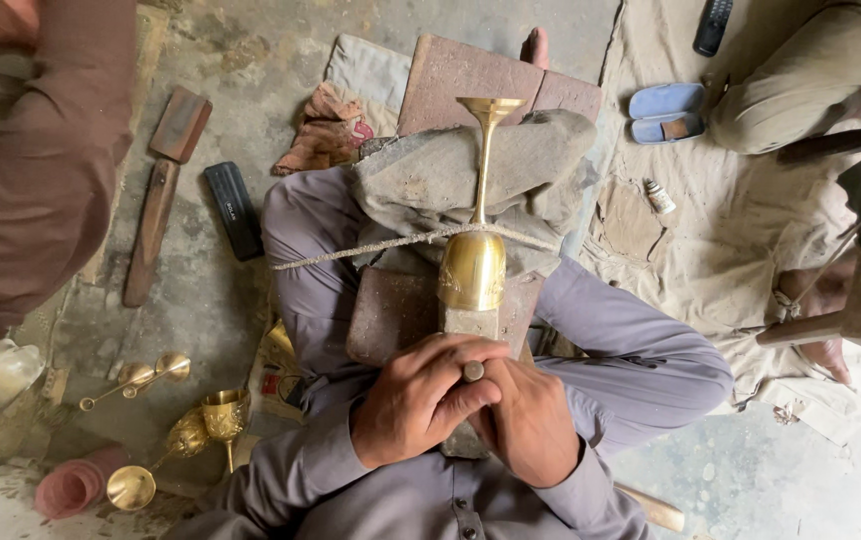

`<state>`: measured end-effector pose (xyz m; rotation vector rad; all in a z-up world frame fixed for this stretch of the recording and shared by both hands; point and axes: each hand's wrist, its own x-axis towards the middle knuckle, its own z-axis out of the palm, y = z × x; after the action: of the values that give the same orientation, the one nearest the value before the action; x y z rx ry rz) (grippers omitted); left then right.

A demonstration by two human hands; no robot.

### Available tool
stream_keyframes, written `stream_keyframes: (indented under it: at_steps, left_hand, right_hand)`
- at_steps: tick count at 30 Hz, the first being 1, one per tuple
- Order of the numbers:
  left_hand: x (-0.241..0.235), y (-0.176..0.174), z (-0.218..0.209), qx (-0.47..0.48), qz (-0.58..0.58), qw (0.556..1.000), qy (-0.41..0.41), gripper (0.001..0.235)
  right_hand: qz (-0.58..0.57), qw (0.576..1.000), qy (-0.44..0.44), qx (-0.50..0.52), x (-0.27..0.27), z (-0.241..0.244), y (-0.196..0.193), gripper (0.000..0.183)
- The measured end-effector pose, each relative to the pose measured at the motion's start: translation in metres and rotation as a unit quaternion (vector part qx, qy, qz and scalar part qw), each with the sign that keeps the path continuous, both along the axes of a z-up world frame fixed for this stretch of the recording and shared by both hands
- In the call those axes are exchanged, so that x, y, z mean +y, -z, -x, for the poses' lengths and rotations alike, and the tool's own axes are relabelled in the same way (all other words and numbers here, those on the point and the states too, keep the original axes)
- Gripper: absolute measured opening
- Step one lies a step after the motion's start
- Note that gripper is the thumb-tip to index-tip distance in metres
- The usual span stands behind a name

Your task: The person sits on the floor and uses a wooden mallet to strike a metal chisel, engraving a decorative pattern onto a brass candlestick holder. The person repeatedly repositions the chisel and strikes it to create a textured design on the metal surface.

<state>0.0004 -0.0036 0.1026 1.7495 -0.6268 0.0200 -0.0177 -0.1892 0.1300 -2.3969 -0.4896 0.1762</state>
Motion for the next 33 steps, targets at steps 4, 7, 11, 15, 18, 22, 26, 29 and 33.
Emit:
stream_keyframes:
  at_steps: [4, 7, 11, 15, 18, 22, 26, 29, 33]
  left_hand:
    - [0.000, -0.006, -0.023, 0.073, -0.007, 0.997, -0.012, 0.028]
    - [0.023, -0.002, -0.043, 0.168, 0.051, 0.976, -0.127, 0.025]
    - [0.035, 0.006, -0.061, 0.303, 0.124, 0.921, -0.212, 0.028]
    - [0.024, 0.011, -0.075, 0.321, 0.221, 0.907, -0.163, 0.046]
    - [0.018, 0.014, -0.078, 0.336, 0.235, 0.902, -0.133, 0.045]
    - [0.012, 0.015, -0.092, 0.364, 0.193, 0.898, -0.153, 0.036]
    - [0.001, 0.014, -0.101, 0.288, 0.252, 0.912, -0.147, 0.043]
    - [-0.005, 0.010, -0.102, 0.250, 0.244, 0.927, -0.135, 0.042]
    - [-0.018, 0.007, -0.100, 0.252, 0.189, 0.937, -0.150, 0.036]
  right_hand:
    - [-0.004, 0.995, 0.093, -0.022, -0.015, 0.010, 0.011, 0.027]
    - [0.055, 0.969, 0.233, 0.054, -0.040, 0.014, 0.045, 0.027]
    - [0.279, 0.908, 0.253, 0.182, -0.078, 0.038, 0.129, 0.048]
    - [0.303, 0.920, 0.194, 0.157, -0.083, 0.084, 0.213, 0.050]
    - [0.314, 0.900, 0.194, 0.230, -0.095, 0.106, 0.239, 0.035]
    - [0.251, 0.950, 0.087, 0.161, -0.127, 0.111, 0.215, 0.033]
    - [0.079, 0.824, 0.364, 0.426, -0.138, 0.104, 0.151, 0.051]
    - [-0.079, 0.792, 0.405, 0.449, -0.149, 0.079, 0.096, 0.048]
    - [-0.113, 0.914, 0.335, 0.199, -0.155, 0.042, 0.038, 0.070]
